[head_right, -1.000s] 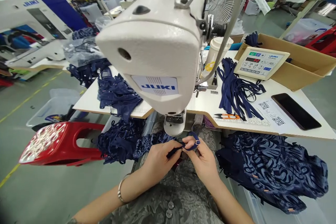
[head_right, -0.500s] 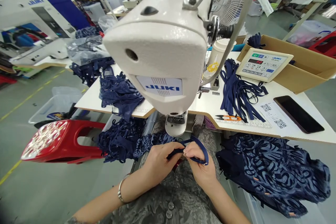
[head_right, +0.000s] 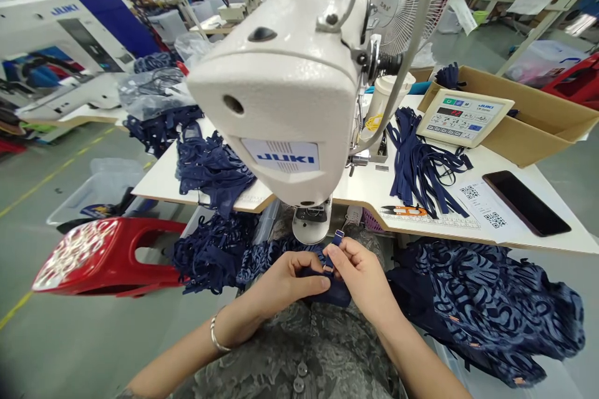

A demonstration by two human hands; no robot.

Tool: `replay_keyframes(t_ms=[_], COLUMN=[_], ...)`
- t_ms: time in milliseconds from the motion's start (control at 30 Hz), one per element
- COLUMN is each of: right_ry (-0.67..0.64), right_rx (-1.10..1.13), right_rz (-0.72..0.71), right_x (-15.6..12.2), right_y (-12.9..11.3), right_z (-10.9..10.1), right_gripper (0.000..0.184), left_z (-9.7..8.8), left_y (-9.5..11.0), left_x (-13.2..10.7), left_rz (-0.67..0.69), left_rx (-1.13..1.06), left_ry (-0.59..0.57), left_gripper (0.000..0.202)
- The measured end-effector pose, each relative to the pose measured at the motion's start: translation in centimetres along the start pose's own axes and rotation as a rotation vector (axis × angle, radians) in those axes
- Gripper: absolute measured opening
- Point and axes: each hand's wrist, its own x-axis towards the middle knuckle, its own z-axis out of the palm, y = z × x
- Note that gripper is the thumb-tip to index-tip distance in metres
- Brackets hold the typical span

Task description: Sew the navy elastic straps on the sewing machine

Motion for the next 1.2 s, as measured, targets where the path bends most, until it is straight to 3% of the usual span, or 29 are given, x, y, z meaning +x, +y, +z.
replay_keyframes(t_ms=[167, 367, 533, 733, 833, 900, 1100, 1133, 1200], right_ry=[-0.061, -0.247, -0.091, -0.036, 0.001, 0.053, 0.155, 0.165, 0.161], right_rx=[-0.059, -0.124, -0.327, -0.394, -0.412, -0.455, -0.578, -0.566, -0.498], right_rz=[-0.005, -0.053, -0.204, -0.188, -0.221, -0.288, -0.471, -0.466, -0.423], right_x=[0.1, -0.5, -1.2, -0.3, 1.0, 1.9, 3.4, 3.6, 4.2], right_y=[-0.2, -0.1, -0.8, -2.2, -2.5, -2.4, -2.1, -2.0, -2.0], right_z=[-0.6, -1.7, -1.2, -0.3, 0.2, 0.6, 1.5, 1.4, 1.2], right_gripper=[0.031, 0.014, 0.006, 0.008, 0.01, 0.011, 0.013, 0.013, 0.011], left_z=[-0.1, -0.2, -0.3, -1.7, -3.0, -4.0, -5.7, -5.7, -5.5], left_y=[0.0, -0.3, 0.1, 2.5, 3.7, 4.0, 2.3, 1.9, 1.1], left_x=[-0.1, -0.4, -0.8, -1.6, -1.0, -0.1, 2.0, 1.9, 1.4], left_rz=[0.012, 0.08, 0.184, 0.316, 0.434, 0.522, 0.994, 1.075, 1.178], left_rx=[0.139, 0.442, 0.699, 0.953, 1.121, 1.228, 1.422, 1.435, 1.481], left_ry=[0.036, 0.115, 0.166, 0.131, 0.191, 0.258, 0.531, 0.529, 0.41], left_gripper=[0.017, 0.017, 0.019, 0.016, 0.028, 0.025, 0.017, 0.019, 0.028])
